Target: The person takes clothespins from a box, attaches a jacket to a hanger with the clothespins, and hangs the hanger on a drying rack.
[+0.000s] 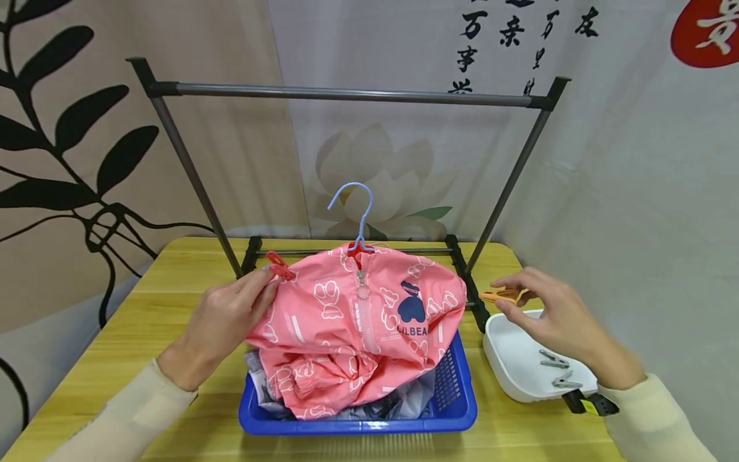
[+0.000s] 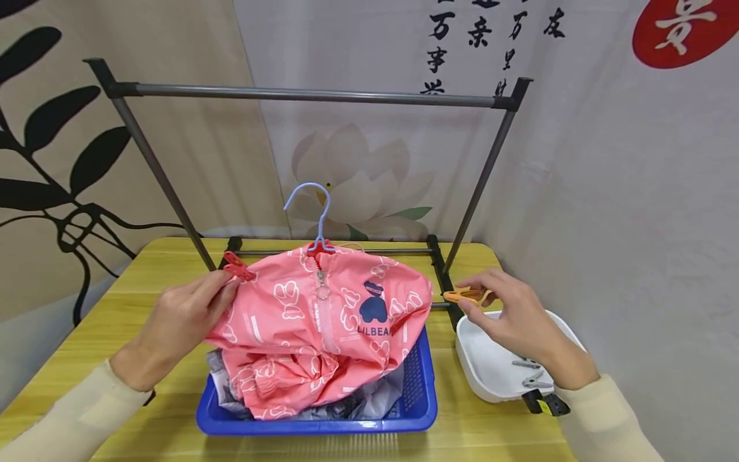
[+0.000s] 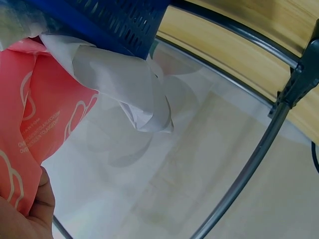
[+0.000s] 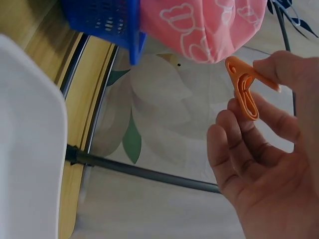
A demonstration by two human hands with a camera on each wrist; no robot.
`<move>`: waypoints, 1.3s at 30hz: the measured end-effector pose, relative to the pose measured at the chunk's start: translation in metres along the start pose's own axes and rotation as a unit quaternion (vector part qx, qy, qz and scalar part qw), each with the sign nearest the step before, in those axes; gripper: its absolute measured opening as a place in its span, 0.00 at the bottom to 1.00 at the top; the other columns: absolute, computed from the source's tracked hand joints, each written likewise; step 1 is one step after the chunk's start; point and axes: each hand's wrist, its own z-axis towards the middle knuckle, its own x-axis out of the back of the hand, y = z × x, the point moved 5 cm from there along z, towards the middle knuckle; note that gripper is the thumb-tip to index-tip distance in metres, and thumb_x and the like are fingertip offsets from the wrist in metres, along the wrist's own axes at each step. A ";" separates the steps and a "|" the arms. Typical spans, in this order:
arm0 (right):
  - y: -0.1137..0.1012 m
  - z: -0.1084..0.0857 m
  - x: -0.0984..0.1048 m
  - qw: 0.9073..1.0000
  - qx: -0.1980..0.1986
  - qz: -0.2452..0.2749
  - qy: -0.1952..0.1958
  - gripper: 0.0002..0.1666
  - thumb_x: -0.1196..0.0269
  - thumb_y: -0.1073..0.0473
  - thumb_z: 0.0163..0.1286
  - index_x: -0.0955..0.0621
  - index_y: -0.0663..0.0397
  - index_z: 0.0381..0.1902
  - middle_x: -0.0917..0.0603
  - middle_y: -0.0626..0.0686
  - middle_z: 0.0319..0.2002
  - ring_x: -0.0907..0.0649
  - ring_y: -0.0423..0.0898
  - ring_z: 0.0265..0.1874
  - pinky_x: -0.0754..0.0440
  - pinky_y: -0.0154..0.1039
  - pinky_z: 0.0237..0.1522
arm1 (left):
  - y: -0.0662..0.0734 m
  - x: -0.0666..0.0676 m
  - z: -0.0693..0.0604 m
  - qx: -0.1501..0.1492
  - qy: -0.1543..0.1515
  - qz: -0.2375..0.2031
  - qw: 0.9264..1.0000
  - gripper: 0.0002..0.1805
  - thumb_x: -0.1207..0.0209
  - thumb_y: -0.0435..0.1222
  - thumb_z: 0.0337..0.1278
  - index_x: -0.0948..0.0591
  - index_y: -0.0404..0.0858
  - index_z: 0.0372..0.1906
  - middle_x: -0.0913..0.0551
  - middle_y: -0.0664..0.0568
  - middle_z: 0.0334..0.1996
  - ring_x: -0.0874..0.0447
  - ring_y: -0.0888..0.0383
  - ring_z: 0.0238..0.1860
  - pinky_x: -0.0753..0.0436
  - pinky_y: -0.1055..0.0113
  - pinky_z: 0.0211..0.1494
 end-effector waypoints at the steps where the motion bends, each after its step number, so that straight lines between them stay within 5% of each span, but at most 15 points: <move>1: -0.001 0.001 0.000 1.000 -0.002 0.002 0.006 0.24 0.18 0.70 0.68 0.08 0.46 0.58 0.07 0.42 0.48 0.13 0.32 0.42 0.13 0.22 0.49 | 0.000 0.000 0.000 0.000 0.000 0.000 1.000 0.27 0.51 0.48 0.99 0.16 0.27 0.50 0.07 0.37 0.35 0.05 0.44 0.25 0.09 0.57 0.25; 9: -0.007 0.005 -0.002 0.997 -0.035 0.042 0.045 0.26 0.13 0.73 0.60 0.11 0.58 0.54 0.05 0.53 0.49 0.11 0.31 0.43 0.11 0.21 0.49 | 0.000 -0.001 -0.001 0.000 0.000 0.000 1.000 0.28 0.51 0.48 0.99 0.16 0.27 0.50 0.07 0.38 0.35 0.05 0.44 0.25 0.09 0.57 0.25; 17: -0.015 0.005 -0.003 0.992 -0.046 0.089 0.079 0.29 0.14 0.78 0.59 0.10 0.56 0.56 0.05 0.55 0.50 0.09 0.31 0.42 0.10 0.22 0.50 | 0.000 -0.001 -0.001 0.002 -0.001 0.002 1.000 0.28 0.51 0.49 0.99 0.16 0.27 0.51 0.06 0.37 0.37 0.04 0.43 0.27 0.09 0.56 0.26; 23: -0.020 0.010 -0.001 0.988 -0.041 0.119 0.089 0.30 0.17 0.79 0.62 0.08 0.52 0.58 0.07 0.50 0.52 0.08 0.33 0.44 0.10 0.22 0.51 | 0.000 0.000 -0.001 0.006 -0.004 0.004 1.000 0.29 0.52 0.50 0.99 0.16 0.27 0.52 0.06 0.37 0.37 0.03 0.43 0.27 0.09 0.56 0.26; 39: -0.025 0.017 0.000 0.979 -0.062 0.139 0.133 0.32 0.19 0.81 0.63 0.10 0.60 0.63 0.08 0.38 0.53 0.08 0.33 0.48 0.10 0.22 0.52 | 0.000 0.001 -0.001 0.006 -0.003 0.006 1.000 0.28 0.51 0.50 0.99 0.16 0.28 0.52 0.06 0.37 0.37 0.03 0.42 0.27 0.09 0.56 0.26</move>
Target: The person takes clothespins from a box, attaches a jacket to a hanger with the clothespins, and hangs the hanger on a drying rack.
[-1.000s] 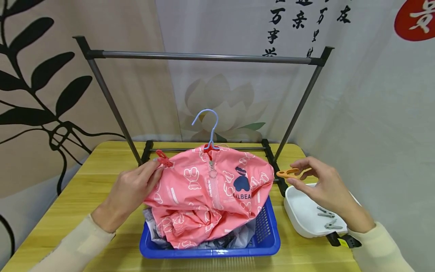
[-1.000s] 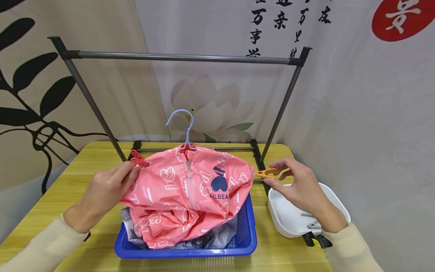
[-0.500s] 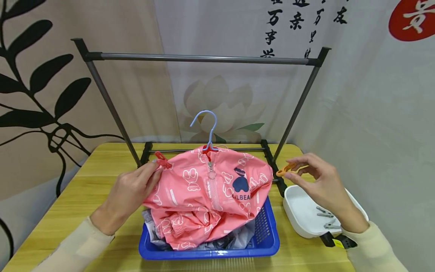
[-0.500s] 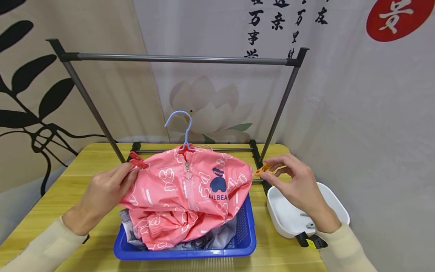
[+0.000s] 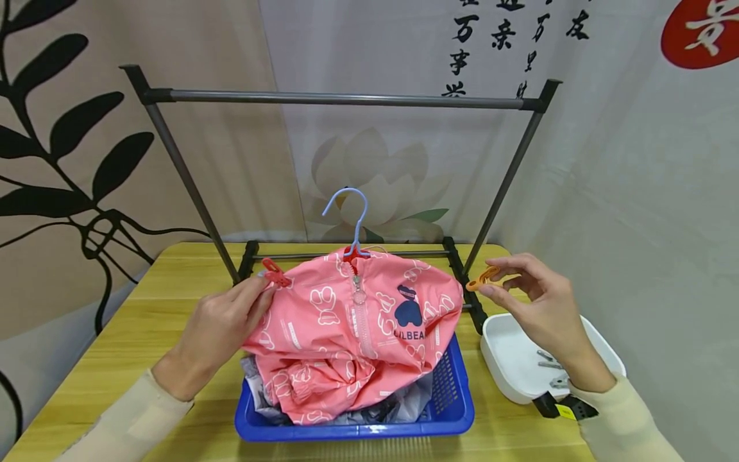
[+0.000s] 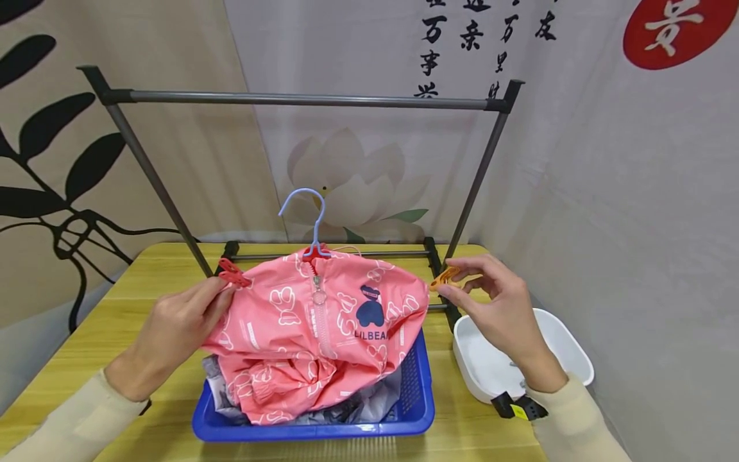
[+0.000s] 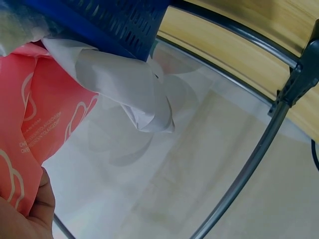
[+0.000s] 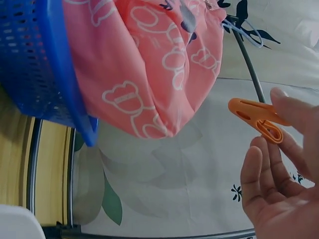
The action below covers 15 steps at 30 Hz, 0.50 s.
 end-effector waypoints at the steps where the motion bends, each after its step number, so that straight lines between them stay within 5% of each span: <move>1: -0.001 0.001 0.000 1.000 0.000 0.003 0.002 0.31 0.19 0.81 0.63 0.10 0.60 0.63 0.08 0.37 0.54 0.07 0.34 0.48 0.10 0.22 0.53 | 0.000 0.000 0.000 0.000 0.000 0.000 1.000 0.28 0.51 0.50 0.99 0.16 0.27 0.52 0.06 0.37 0.37 0.03 0.42 0.27 0.09 0.56 0.26; 9: -0.008 0.005 -0.007 0.999 -0.004 0.037 0.002 0.29 0.21 0.81 0.67 0.10 0.61 0.64 0.05 0.45 0.57 0.05 0.34 0.54 0.08 0.27 0.59 | 0.000 0.001 -0.001 -0.002 0.002 0.000 1.000 0.28 0.51 0.49 0.99 0.16 0.27 0.52 0.06 0.37 0.37 0.03 0.42 0.27 0.09 0.55 0.26; 15: -0.008 0.008 -0.011 0.999 -0.014 0.032 0.009 0.27 0.21 0.78 0.70 0.10 0.60 0.64 0.04 0.40 0.55 0.05 0.33 0.52 0.09 0.25 0.60 | 0.000 0.001 0.001 -0.006 -0.002 -0.001 1.000 0.28 0.52 0.49 0.99 0.16 0.27 0.53 0.06 0.36 0.38 0.04 0.42 0.26 0.09 0.56 0.25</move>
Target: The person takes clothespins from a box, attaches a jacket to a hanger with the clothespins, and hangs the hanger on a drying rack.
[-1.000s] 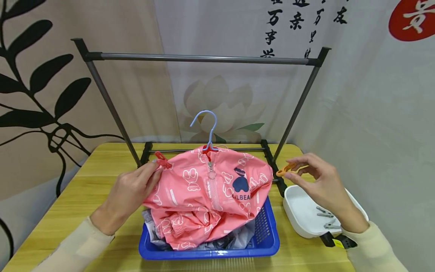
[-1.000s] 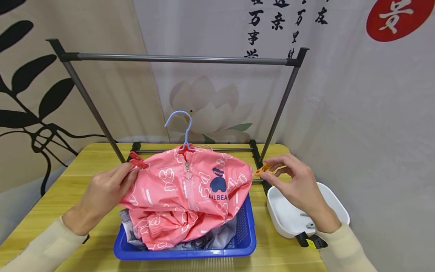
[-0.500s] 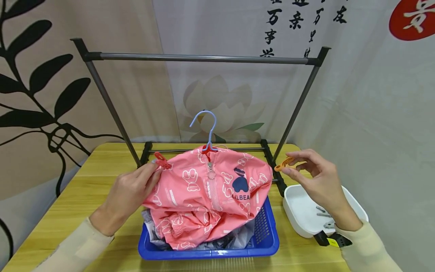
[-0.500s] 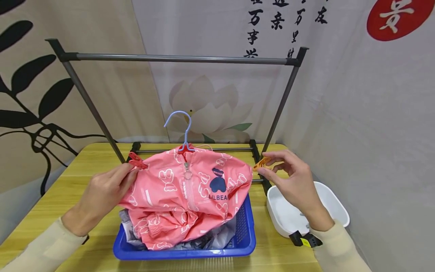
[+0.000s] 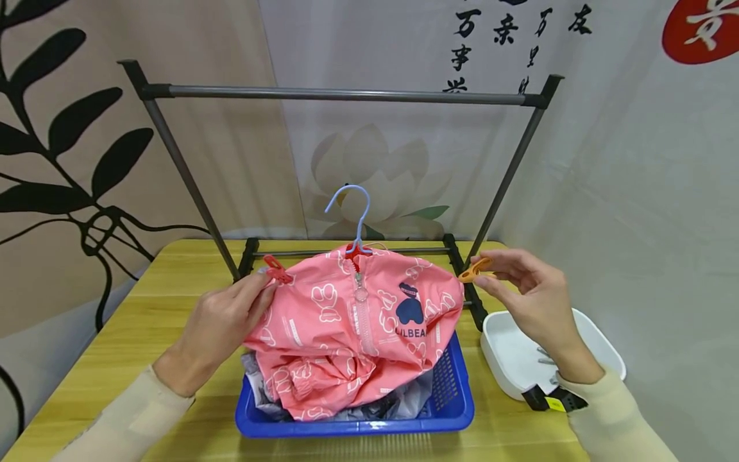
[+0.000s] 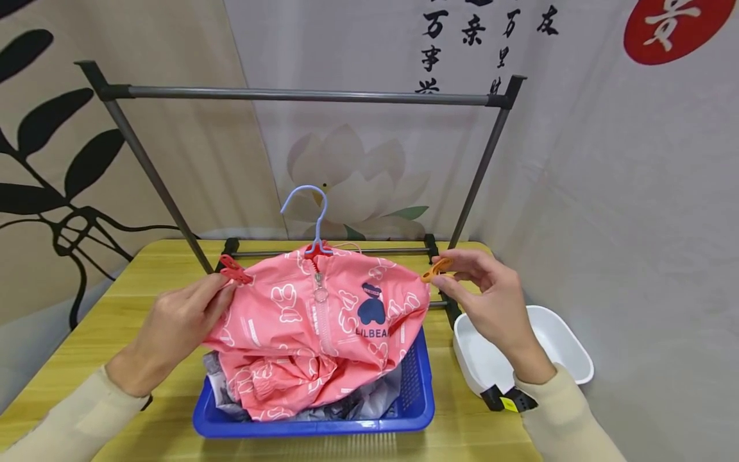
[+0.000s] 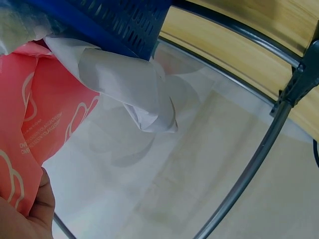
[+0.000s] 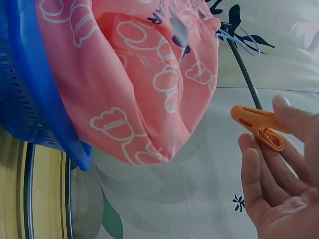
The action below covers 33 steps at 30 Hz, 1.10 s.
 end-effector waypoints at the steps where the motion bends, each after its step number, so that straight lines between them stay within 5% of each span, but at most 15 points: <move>1: 0.000 0.000 -0.001 1.000 -0.002 -0.001 0.002 0.27 0.21 0.78 0.70 0.10 0.59 0.65 0.04 0.39 0.55 0.05 0.33 0.51 0.10 0.25 0.60 | 0.000 0.000 0.000 -0.001 -0.001 0.000 1.000 0.28 0.52 0.50 0.99 0.16 0.27 0.53 0.06 0.35 0.38 0.04 0.42 0.26 0.09 0.56 0.25; 9: -0.001 0.005 -0.007 1.000 0.001 0.007 0.010 0.28 0.20 0.78 0.69 0.09 0.61 0.65 0.03 0.45 0.55 0.04 0.33 0.51 0.08 0.27 0.58 | 0.000 0.001 0.001 -0.003 0.004 0.000 1.000 0.28 0.51 0.49 0.99 0.16 0.27 0.52 0.06 0.37 0.37 0.04 0.43 0.26 0.09 0.55 0.25; 18: -0.002 0.009 -0.011 1.000 -0.005 0.013 0.022 0.27 0.21 0.78 0.70 0.09 0.60 0.65 0.04 0.37 0.55 0.04 0.31 0.50 0.08 0.26 0.57 | 0.000 0.000 0.001 0.001 -0.004 -0.003 1.000 0.29 0.52 0.50 0.99 0.16 0.27 0.53 0.05 0.35 0.38 0.03 0.42 0.27 0.09 0.57 0.25; 26: -0.009 0.014 -0.014 0.998 0.008 0.054 0.037 0.25 0.21 0.79 0.68 0.09 0.66 0.62 0.02 0.48 0.53 0.02 0.36 0.49 0.06 0.30 0.51 | 0.000 0.000 0.001 0.000 -0.001 -0.003 1.000 0.28 0.51 0.50 0.99 0.16 0.28 0.52 0.05 0.36 0.38 0.03 0.42 0.26 0.09 0.57 0.26; 33: -0.011 0.017 -0.015 0.997 0.006 0.056 0.049 0.21 0.21 0.79 0.69 0.08 0.66 0.59 0.01 0.45 0.51 0.02 0.35 0.47 0.06 0.30 0.51 | 0.000 0.000 0.001 0.000 0.000 -0.004 1.000 0.27 0.51 0.50 0.99 0.16 0.29 0.52 0.06 0.39 0.36 0.05 0.45 0.25 0.09 0.58 0.26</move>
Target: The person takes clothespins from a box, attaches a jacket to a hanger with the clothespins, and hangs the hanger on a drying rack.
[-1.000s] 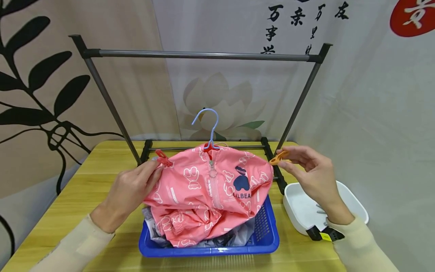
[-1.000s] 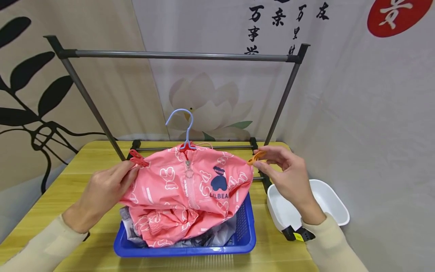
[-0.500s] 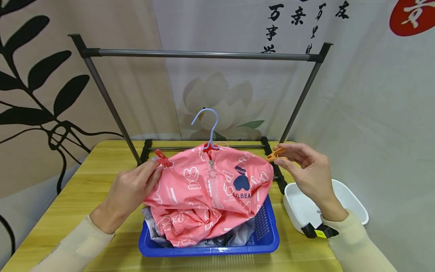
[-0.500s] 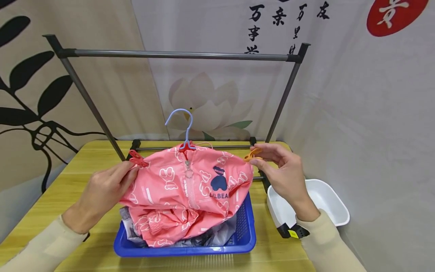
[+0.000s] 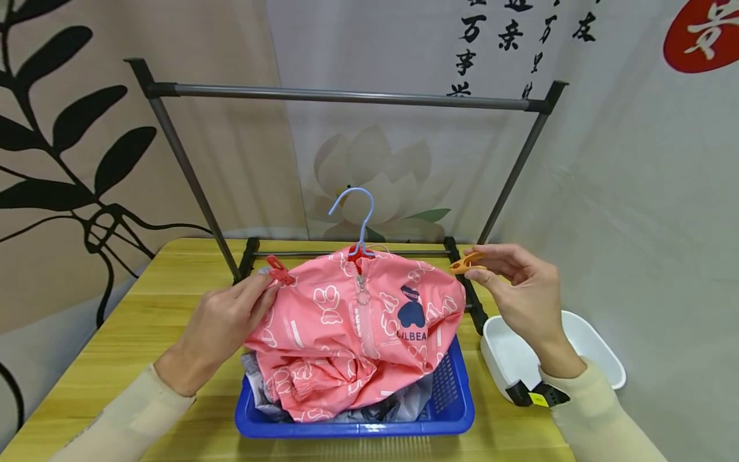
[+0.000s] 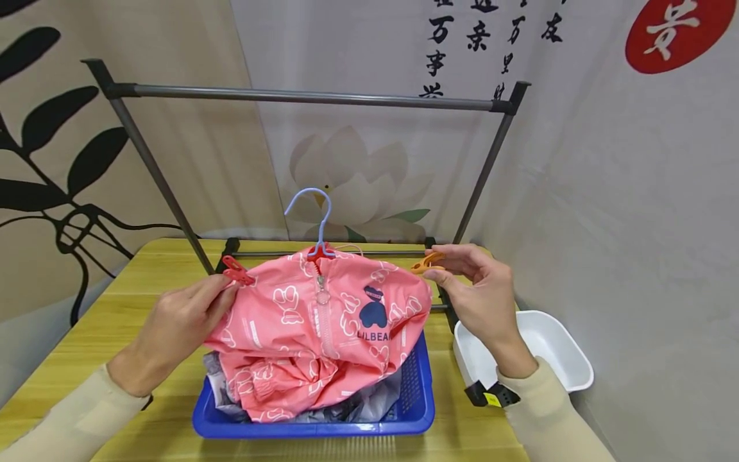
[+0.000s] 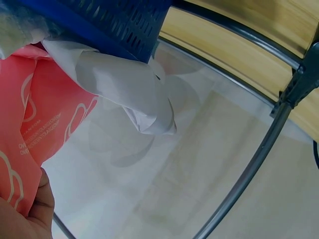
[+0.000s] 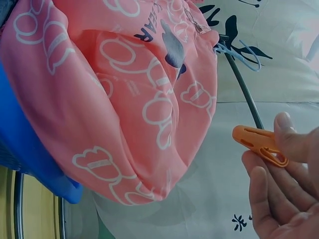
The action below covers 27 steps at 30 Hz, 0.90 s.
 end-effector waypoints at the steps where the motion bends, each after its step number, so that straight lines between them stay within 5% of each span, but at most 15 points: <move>1: 0.000 0.000 0.000 1.000 0.000 -0.001 0.002 0.21 0.21 0.79 0.70 0.08 0.66 0.59 0.01 0.46 0.51 0.02 0.35 0.47 0.06 0.30 0.50 | 0.000 0.000 0.000 0.000 -0.001 0.000 1.000 0.28 0.52 0.50 0.99 0.17 0.29 0.52 0.06 0.39 0.36 0.05 0.45 0.24 0.09 0.58 0.26; 15: -0.003 0.007 -0.002 0.999 -0.005 -0.043 0.024 0.17 0.20 0.76 0.70 0.05 0.61 0.55 0.01 0.38 0.48 0.03 0.31 0.45 0.07 0.27 0.48 | 0.000 -0.001 0.000 0.003 -0.007 -0.001 1.000 0.29 0.53 0.51 0.99 0.17 0.28 0.54 0.05 0.38 0.39 0.03 0.45 0.26 0.09 0.59 0.27; 27: -0.001 0.013 -0.007 0.998 0.002 -0.054 0.041 0.15 0.17 0.76 0.67 0.04 0.61 0.50 0.01 0.43 0.45 0.03 0.30 0.42 0.08 0.26 0.43 | -0.001 -0.002 0.000 -0.005 0.002 0.003 1.000 0.27 0.51 0.49 0.99 0.16 0.28 0.53 0.05 0.36 0.41 0.03 0.43 0.27 0.08 0.56 0.26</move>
